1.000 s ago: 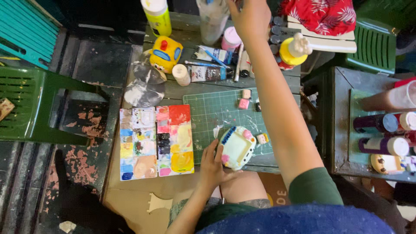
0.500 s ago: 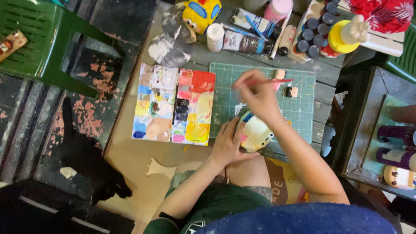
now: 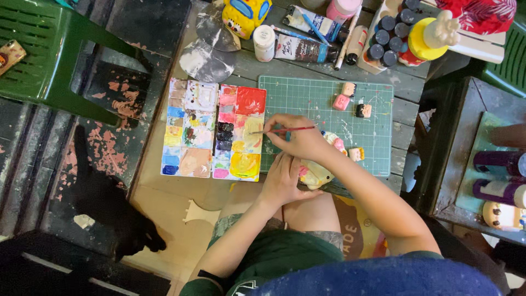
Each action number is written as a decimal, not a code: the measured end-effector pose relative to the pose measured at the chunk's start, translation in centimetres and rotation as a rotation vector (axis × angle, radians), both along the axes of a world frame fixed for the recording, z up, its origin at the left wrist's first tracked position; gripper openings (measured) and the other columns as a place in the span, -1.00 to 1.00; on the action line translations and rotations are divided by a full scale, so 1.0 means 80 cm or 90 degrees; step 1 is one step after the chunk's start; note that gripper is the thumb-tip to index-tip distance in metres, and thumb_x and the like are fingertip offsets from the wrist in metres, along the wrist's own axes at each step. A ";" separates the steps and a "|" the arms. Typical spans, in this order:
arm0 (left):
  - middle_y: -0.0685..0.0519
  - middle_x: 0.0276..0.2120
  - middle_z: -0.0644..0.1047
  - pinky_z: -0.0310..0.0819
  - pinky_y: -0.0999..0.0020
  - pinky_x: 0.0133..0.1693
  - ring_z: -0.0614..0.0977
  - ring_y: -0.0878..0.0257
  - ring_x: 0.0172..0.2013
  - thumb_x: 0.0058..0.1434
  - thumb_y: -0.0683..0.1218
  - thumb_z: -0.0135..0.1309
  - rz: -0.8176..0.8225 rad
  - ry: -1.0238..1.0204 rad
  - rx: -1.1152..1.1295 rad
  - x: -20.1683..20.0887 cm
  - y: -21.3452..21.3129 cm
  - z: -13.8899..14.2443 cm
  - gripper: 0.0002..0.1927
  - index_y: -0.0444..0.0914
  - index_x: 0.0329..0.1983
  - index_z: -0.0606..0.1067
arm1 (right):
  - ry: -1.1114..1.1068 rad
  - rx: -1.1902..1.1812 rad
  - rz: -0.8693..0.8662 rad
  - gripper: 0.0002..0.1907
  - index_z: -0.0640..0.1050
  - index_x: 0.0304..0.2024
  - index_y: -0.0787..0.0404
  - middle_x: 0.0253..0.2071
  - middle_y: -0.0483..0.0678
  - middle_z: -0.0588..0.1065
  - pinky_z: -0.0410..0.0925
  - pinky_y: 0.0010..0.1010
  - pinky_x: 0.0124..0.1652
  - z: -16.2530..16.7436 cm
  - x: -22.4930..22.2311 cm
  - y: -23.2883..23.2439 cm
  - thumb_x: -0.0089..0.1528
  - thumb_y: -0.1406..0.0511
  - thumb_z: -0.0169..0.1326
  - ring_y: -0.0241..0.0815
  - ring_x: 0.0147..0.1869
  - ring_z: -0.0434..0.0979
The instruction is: The person paints a small decorative ceramic frame with a paintbrush, holding the frame steady with one hand while applying paint to its edges and surface, occasionally dipping the brush into a paint palette and reaching for paint containers on the table.
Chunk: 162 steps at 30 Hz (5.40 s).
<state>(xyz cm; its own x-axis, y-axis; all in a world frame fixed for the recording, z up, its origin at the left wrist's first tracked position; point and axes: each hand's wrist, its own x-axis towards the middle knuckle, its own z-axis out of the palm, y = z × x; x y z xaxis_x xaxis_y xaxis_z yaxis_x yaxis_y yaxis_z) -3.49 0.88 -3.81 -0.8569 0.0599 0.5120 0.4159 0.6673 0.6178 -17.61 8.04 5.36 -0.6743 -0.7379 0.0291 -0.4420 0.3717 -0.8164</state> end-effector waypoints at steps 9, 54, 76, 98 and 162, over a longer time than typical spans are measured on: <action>-0.34 0.12 0.36 0.42 -0.11 0.16 0.47 -0.32 0.11 -0.12 0.38 0.44 0.002 0.004 0.000 0.000 -0.002 0.012 0.19 -0.47 0.32 0.20 | 0.053 -0.017 0.099 -0.85 0.60 -0.17 0.16 -0.06 -0.06 0.60 0.48 -0.30 -0.03 0.022 0.001 0.003 0.18 0.38 0.14 -0.05 0.02 0.62; -0.31 0.22 0.38 0.45 -0.10 0.16 0.52 -0.20 0.15 -0.11 0.40 0.45 0.033 0.041 -0.098 0.025 -0.017 0.015 0.27 -0.39 0.43 0.13 | -0.234 -0.357 -0.617 -0.88 0.49 -0.16 0.30 -0.19 0.09 0.61 0.36 -0.54 -0.35 -0.077 0.171 0.169 0.28 0.52 0.11 -0.38 -0.39 0.49; -0.30 0.24 0.38 0.52 -0.01 0.13 0.55 -0.17 0.14 -0.07 0.42 0.45 0.033 0.037 -0.110 0.051 -0.028 0.024 0.26 -0.37 0.42 0.10 | -0.014 -0.207 -0.505 -0.85 0.55 -0.30 0.25 -0.24 -0.06 0.66 0.16 -0.66 -0.48 -0.061 0.172 0.109 0.17 0.49 0.29 -0.55 -0.48 0.32; -0.30 0.24 0.38 0.52 -0.01 0.15 0.54 -0.15 0.15 -0.04 0.41 0.44 0.017 0.032 -0.112 0.052 -0.031 0.024 0.26 -0.38 0.44 0.08 | 0.005 -0.193 -0.493 -0.85 0.55 -0.27 0.27 -0.23 -0.04 0.65 0.33 -0.65 -0.38 -0.053 0.171 0.105 0.20 0.47 0.29 -0.49 -0.34 0.52; -0.27 0.25 0.38 0.52 0.03 0.16 0.55 -0.12 0.16 -0.01 0.44 0.41 0.027 0.034 -0.134 0.051 -0.030 0.023 0.25 -0.39 0.44 0.09 | -0.030 -0.198 -0.494 -0.86 0.56 -0.28 0.28 -0.23 -0.03 0.65 0.39 -0.62 -0.33 -0.051 0.171 0.106 0.20 0.48 0.29 -0.43 -0.28 0.58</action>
